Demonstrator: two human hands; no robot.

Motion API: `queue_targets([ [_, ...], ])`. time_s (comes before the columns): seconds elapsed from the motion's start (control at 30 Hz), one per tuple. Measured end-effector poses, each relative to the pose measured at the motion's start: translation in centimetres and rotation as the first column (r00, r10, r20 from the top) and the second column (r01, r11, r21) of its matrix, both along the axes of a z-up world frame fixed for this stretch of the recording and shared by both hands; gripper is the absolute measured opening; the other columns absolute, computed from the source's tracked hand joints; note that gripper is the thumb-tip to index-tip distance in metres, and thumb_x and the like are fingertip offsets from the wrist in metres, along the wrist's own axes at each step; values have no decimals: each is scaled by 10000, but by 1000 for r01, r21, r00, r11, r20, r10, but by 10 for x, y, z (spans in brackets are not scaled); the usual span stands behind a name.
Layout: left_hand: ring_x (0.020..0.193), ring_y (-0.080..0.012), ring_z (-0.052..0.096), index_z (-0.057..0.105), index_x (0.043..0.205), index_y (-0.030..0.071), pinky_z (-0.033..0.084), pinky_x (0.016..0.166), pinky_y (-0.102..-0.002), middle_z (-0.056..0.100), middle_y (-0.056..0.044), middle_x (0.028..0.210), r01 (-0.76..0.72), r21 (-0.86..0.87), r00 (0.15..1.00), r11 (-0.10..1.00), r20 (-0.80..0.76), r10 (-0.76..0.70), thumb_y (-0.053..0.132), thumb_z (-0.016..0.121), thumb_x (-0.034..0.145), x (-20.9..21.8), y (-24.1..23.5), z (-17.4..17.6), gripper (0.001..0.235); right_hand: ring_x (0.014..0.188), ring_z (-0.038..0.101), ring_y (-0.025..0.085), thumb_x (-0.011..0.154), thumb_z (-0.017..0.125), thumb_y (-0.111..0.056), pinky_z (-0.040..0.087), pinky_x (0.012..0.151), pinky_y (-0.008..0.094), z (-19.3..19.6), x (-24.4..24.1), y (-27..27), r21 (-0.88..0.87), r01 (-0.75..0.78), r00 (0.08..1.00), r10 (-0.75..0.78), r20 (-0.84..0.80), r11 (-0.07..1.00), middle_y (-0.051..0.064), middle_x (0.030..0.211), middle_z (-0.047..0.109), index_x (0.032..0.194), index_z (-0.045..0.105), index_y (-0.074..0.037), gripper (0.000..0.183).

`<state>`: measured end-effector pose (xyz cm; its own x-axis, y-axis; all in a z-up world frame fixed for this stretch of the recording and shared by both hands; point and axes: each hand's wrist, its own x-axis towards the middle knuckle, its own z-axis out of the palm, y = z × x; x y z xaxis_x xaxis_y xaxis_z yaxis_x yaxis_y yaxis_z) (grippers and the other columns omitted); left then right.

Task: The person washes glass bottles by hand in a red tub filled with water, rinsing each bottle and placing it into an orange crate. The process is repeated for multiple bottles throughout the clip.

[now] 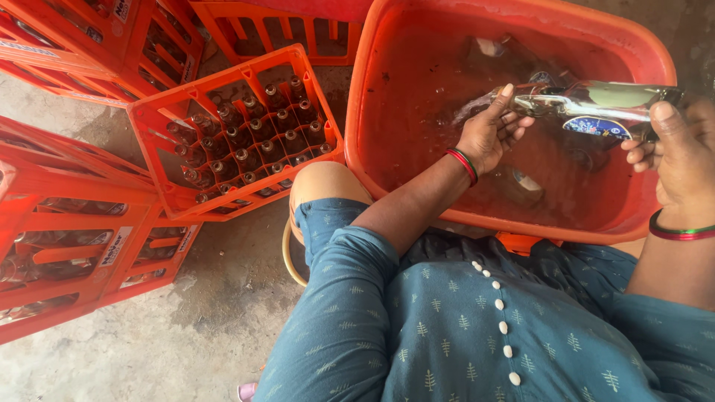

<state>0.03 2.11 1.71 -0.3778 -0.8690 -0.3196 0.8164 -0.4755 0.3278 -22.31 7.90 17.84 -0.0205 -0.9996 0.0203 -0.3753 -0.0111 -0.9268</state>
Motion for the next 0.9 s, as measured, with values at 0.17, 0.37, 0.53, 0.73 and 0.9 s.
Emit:
queue_targets([
  [0.17,894,-153,693,649,1091,84,564,770,-289,682,-51,987,-10,-11,1000,1000,-19,10,564,723,894,-3,-2,-6,525,729,622,82,1072,709,-466,485,569,177,13,20,-2,-43,12,1000,-12,8,999,51,1039,684,1334,529,-44,528],
  [0.37,928,-215,697,577,1132,34,587,781,-325,634,-79,965,-74,52,997,996,-9,74,539,719,938,0,-15,-15,559,689,622,84,1099,719,-366,477,571,192,18,31,-7,-62,-30,999,29,-13,998,81,1012,683,1347,508,-23,473],
  [0.53,946,-263,714,548,1171,-34,636,817,-358,663,-188,1037,-95,-89,992,991,-93,87,582,703,923,12,-21,-13,682,741,675,117,1096,728,-268,524,593,207,13,20,-17,-19,-174,981,171,-91,985,114,1015,683,1308,484,-20,407],
  [0.73,1009,-335,699,479,1250,20,642,852,-452,648,-182,1149,-129,-115,987,985,84,139,478,727,900,16,-18,-10,627,978,671,366,749,893,-430,573,748,441,-25,10,-26,178,-289,621,326,-713,941,258,1179,641,1269,560,15,761],
  [0.9,1032,-291,681,490,1300,41,591,851,-483,655,-141,1190,-64,-78,965,995,249,82,391,761,854,-24,1,-34,628,1086,653,435,636,914,-460,537,872,517,-97,17,-16,216,-186,441,278,-854,959,262,1182,663,1353,520,0,938],
])
